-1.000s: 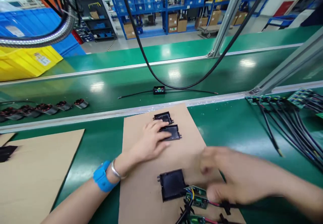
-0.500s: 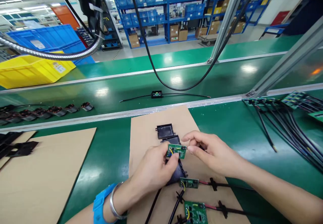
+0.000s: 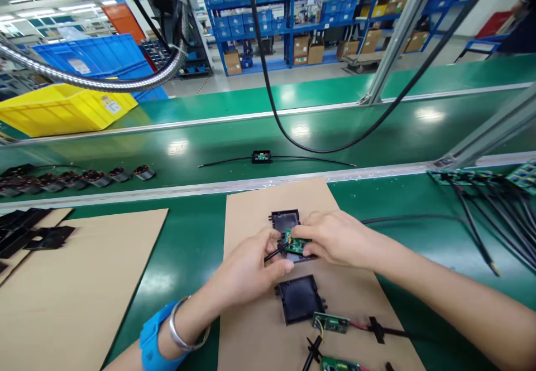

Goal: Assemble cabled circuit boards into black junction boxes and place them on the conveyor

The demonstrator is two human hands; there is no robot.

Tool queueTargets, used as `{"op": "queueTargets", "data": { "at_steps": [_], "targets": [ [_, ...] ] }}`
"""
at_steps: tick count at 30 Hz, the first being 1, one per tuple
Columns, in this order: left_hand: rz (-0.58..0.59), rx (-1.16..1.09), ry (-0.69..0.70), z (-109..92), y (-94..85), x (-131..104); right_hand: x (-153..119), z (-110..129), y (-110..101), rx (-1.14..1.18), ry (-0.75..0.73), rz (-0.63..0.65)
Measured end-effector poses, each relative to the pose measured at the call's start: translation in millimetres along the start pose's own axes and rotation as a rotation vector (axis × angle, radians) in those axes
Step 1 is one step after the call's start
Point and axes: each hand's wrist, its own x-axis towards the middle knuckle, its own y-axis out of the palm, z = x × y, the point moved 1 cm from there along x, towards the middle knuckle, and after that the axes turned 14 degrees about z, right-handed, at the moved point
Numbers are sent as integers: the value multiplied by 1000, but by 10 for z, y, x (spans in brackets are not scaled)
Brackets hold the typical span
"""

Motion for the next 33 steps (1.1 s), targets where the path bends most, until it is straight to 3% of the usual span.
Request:
{"op": "queueTargets", "data": {
  "at_steps": [5, 13, 17, 25, 33],
  "targets": [
    [-62, 249, 68, 129, 77, 37, 131, -235, 16, 105, -154, 92],
    [-82, 391, 35, 264, 127, 83, 267, -220, -106, 78, -221, 196],
    [-69, 380, 71, 292, 121, 71, 271, -185, -54, 109, -254, 224],
    [-62, 359, 152, 313, 213, 51, 194, -43, 151, -50, -119, 117],
    [-48, 232, 150, 313, 212, 53, 172, 44, 135, -8, -85, 131]
  ]
}}
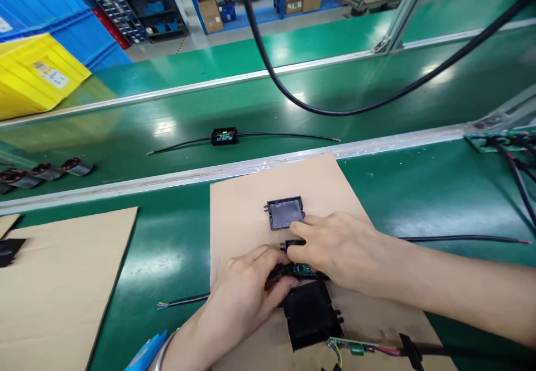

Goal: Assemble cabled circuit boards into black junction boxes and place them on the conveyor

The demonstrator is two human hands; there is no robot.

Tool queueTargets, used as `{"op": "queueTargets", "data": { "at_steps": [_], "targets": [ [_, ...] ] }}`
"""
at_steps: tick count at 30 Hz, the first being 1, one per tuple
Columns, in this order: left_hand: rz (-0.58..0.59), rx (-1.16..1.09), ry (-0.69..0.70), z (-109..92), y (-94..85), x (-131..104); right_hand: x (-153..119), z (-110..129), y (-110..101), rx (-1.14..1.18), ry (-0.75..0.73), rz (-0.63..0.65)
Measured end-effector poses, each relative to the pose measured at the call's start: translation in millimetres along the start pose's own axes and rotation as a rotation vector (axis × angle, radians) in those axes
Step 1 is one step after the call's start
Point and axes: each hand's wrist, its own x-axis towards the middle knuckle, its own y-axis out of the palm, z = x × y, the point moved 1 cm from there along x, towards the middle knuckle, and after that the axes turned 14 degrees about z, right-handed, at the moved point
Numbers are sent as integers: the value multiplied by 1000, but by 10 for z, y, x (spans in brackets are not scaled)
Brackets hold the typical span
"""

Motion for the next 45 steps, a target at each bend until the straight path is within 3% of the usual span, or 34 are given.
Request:
{"op": "queueTargets", "data": {
  "at_steps": [5, 11, 19, 26, 31, 38, 45],
  "targets": [
    [37, -134, -39, -16, -179, -21, -41, -38, 86, 15, 36, -58],
    [42, -52, -48, -60, -307, 30, -47, -34, 248, 67, 63, -187],
    [-248, 345, 189, -55, -88, 80, -20, -80, 342, 143, 65, -259],
    [-344, 286, 259, 34, -3, 67, -27, -59, 363, 153, 64, -264],
    [-250, 337, 258, -9, -90, 144, -27, -36, 302, 174, 41, -204],
    [-270, 341, 484, 23, -144, 202, -9, -53, 251, 172, 5, -170],
    [-232, 368, 381, 75, -81, 239, -23, -90, 336, 219, 28, -189]
  ]
}}
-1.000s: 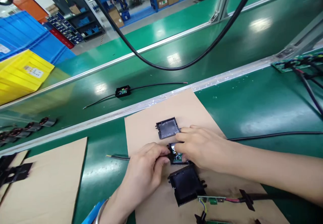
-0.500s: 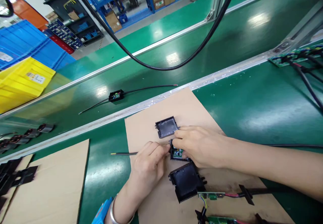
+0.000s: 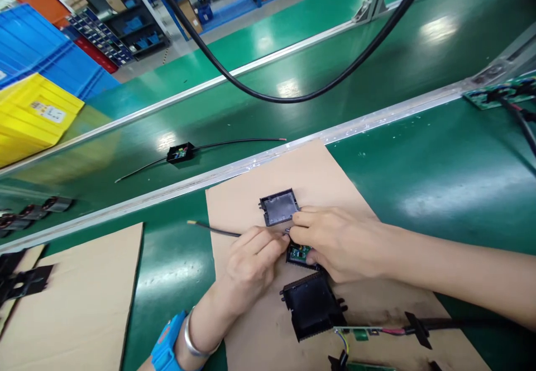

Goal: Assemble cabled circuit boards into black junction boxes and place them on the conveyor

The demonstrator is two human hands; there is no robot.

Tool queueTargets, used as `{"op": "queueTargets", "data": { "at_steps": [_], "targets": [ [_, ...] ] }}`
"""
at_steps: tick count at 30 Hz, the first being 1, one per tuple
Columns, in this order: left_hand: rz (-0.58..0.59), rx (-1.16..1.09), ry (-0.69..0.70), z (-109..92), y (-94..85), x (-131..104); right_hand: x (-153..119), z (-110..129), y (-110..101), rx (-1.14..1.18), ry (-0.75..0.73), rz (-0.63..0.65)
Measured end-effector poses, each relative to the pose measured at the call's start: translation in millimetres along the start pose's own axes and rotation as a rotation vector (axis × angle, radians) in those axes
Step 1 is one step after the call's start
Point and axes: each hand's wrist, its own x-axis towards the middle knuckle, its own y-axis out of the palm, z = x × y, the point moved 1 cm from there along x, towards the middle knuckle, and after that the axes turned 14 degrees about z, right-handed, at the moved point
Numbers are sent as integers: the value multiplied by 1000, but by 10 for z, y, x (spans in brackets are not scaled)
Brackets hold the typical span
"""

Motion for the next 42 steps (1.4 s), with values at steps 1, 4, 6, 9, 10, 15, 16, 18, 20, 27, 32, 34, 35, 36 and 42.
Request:
{"op": "queueTargets", "data": {
  "at_steps": [1, 4, 6, 9, 10, 15, 16, 18, 20, 27, 32, 34, 35, 36, 42],
  "targets": [
    [12, 28, -10, -9, 24, -21, -16, -3, -2, 5, 16, 2],
    [32, 147, -34, -52, 93, -103, -68, 35, -34, -32, 57, -9],
    [30, 156, -56, -83, 112, -148, -95, 112, -58, -100, 95, -55],
    [-5, 11, -111, -109, 93, -177, -111, 294, -60, -206, 167, -141],
    [-19, -40, -133, -110, 83, -179, -110, 359, -49, -238, 182, -152],
    [1, -115, -163, -102, 94, -186, -80, 514, 44, -287, 253, -164],
    [5, -107, -158, -102, 106, -188, -72, 498, 59, -251, 266, -177],
    [-2, -84, -149, -110, 127, -192, -55, 440, 80, -165, 269, -178],
    [0, -44, -131, -130, 138, -188, -39, 382, 87, -124, 234, -127],
    [78, 204, -81, -211, 133, -163, -71, 415, 76, -360, 122, 5],
    [66, 202, -97, -210, 125, -174, -40, 545, 137, -511, 188, -24],
    [71, 207, -102, -211, 118, -167, -16, 557, 152, -534, 226, -26],
    [72, 213, -103, -213, 114, -161, -11, 549, 150, -539, 233, -31],
    [70, 218, -105, -215, 110, -154, -14, 530, 143, -528, 228, -37],
    [80, 183, -123, -212, 117, -145, -136, 289, 28, -232, 242, -92]
  ]
}}
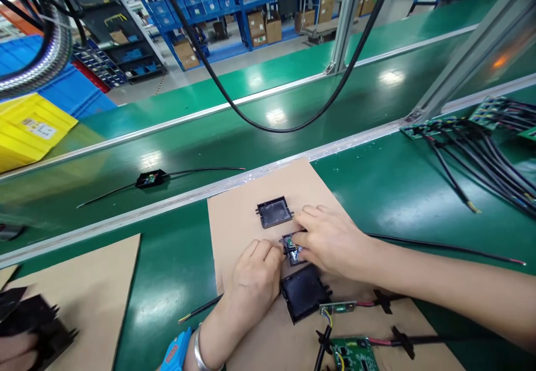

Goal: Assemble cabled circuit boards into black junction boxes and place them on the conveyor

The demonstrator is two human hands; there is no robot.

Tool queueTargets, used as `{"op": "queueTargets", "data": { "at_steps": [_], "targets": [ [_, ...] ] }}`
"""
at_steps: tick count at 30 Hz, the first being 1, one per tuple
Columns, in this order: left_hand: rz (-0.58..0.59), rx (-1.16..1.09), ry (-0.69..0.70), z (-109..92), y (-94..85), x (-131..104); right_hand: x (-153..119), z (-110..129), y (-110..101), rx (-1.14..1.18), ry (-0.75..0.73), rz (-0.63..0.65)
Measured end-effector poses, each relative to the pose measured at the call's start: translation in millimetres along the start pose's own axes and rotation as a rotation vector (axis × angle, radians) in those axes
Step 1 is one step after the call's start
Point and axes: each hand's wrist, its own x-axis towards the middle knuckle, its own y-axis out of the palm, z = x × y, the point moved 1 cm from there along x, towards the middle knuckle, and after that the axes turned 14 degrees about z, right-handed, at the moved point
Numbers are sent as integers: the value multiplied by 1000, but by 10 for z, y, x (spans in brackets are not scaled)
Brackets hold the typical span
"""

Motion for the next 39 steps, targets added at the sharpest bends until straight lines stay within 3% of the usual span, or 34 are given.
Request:
{"op": "queueTargets", "data": {
  "at_steps": [6, 12, 20, 25, 28, 34, 39],
  "targets": [
    [130, -121, 60, 67, -65, 38, -31, -72, -6, -22, -13, -8],
    [259, 40, 62, 62, -88, 99, 15, -35, -42, -95, -18, 13],
    [24, -271, 43, 129, -48, 22, -12, -40, -4, -4, -69, -23],
    [-11, -321, 16, 109, -53, 13, -82, 264, 11, -140, -64, -5],
    [4, -306, 44, 101, -6, 23, -73, 327, 36, -146, -78, 25],
    [52, -254, 53, 124, 37, 17, -148, 125, -4, 66, -58, 28],
    [28, -331, 75, 38, -158, 16, -425, -145, -49, 254, -35, -84]
  ]
}}
